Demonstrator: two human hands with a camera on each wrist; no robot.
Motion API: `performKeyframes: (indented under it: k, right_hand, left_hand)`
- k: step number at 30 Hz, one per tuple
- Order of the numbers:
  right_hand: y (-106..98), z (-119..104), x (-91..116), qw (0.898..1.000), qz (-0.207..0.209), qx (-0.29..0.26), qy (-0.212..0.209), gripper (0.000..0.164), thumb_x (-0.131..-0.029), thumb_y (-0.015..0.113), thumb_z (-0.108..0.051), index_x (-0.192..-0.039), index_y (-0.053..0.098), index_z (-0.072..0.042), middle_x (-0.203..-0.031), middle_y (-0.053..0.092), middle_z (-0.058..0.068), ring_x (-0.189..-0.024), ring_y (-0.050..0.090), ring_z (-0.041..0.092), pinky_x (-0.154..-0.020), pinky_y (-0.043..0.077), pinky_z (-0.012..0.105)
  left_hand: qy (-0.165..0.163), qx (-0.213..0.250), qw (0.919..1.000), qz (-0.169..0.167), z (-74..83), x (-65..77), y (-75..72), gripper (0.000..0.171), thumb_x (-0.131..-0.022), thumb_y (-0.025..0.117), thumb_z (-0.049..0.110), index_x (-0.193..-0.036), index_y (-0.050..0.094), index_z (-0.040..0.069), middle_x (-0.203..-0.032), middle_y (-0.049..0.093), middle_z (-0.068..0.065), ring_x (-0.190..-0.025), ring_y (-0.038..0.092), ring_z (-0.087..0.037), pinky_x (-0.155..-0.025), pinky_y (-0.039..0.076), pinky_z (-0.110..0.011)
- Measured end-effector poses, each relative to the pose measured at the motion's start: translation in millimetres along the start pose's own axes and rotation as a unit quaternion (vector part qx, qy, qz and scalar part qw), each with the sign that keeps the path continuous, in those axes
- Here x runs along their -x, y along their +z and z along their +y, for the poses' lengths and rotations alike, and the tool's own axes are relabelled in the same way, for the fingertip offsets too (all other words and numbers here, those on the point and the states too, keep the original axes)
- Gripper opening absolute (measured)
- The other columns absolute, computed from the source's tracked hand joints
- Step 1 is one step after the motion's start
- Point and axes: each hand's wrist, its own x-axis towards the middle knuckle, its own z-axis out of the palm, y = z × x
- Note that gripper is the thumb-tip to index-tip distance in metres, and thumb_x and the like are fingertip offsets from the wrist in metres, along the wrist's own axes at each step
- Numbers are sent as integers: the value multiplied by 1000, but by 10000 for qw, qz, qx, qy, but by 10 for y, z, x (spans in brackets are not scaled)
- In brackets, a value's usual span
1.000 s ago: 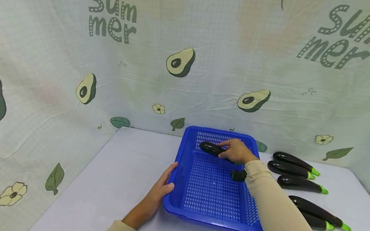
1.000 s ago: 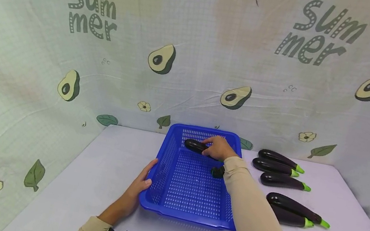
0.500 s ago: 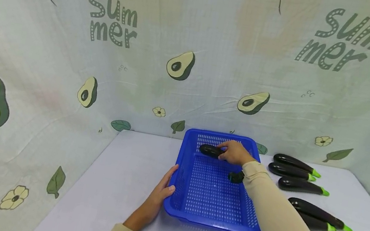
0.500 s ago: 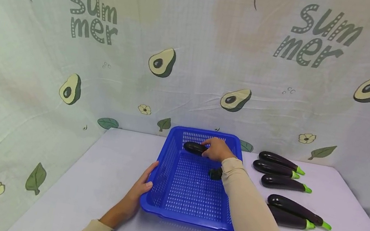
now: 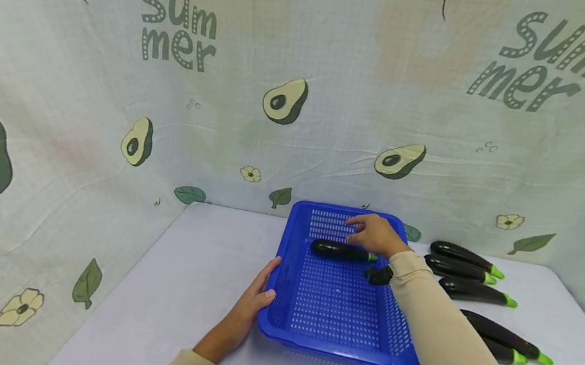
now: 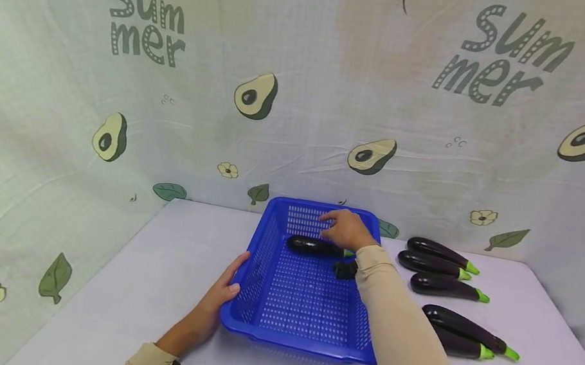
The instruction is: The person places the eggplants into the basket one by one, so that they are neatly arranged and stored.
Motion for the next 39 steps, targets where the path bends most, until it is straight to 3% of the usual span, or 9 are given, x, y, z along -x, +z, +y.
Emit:
performKeyframes:
  k: [9, 18, 24, 31, 34, 39]
  right_hand:
    - [-262, -67, 222, 9997, -18, -84, -213, 38, -84, 67, -20, -119, 62, -4, -105, 65, 13, -94, 62, 26, -78, 50, 43]
    - [-503, -69, 633, 9983, 278, -484, -184, 41, -86, 65, -34, -119, 62, -10, -112, 63, 11, -104, 58, 28, -85, 47, 48]
    - [-617, 87, 1002, 9943, 700, -803, 91, 52, -85, 60, -49, -125, 57, -15, -115, 62, 8, -105, 57, 27, -83, 48, 47]
    - [-712, 193, 1399, 9880, 1105, -925, 553, 57, -85, 59, -50, -129, 54, -14, -117, 61, 8, -108, 56, 27, -85, 47, 44]
    - [-706, 222, 1518, 9852, 1283, -887, 704, 55, -85, 59, -50, -128, 55, -16, -114, 63, 5, -106, 57, 22, -83, 47, 36]
    - [-609, 312, 1645, 9872, 1369, -615, 548, 51, -86, 61, -45, -125, 57, -14, -111, 64, 4, -96, 60, 13, -72, 48, 21]
  left_hand:
    - [106, 15, 9999, -59, 17, 1, 1, 58, -95, 38, 28, -148, 14, 34, -154, 6, 6, -139, 5, -19, -108, 3, -55]
    - [106, -85, 9999, -7, 19, -27, -31, 58, -95, 38, 30, -148, 14, 35, -153, 7, 9, -139, 6, -16, -108, 4, -53]
    - [32, 53, 9999, -103, 123, 12, -4, 60, -95, 37, 21, -149, 13, 28, -154, 6, 4, -139, 6, -20, -108, 3, -54]
    - [-32, 41, 9998, -207, 313, 63, 43, 61, -95, 35, 18, -150, 9, 19, -154, 5, 0, -139, 5, -22, -108, 4, -55]
    - [-4, -69, 9998, -209, 338, 58, 45, 60, -95, 34, 19, -150, 9, 19, -154, 5, 0, -139, 5, -22, -108, 4, -55]
    - [-4, -158, 9997, -196, 364, 63, 44, 60, -95, 34, 19, -150, 9, 19, -154, 4, 0, -140, 4, -22, -108, 4, -55]
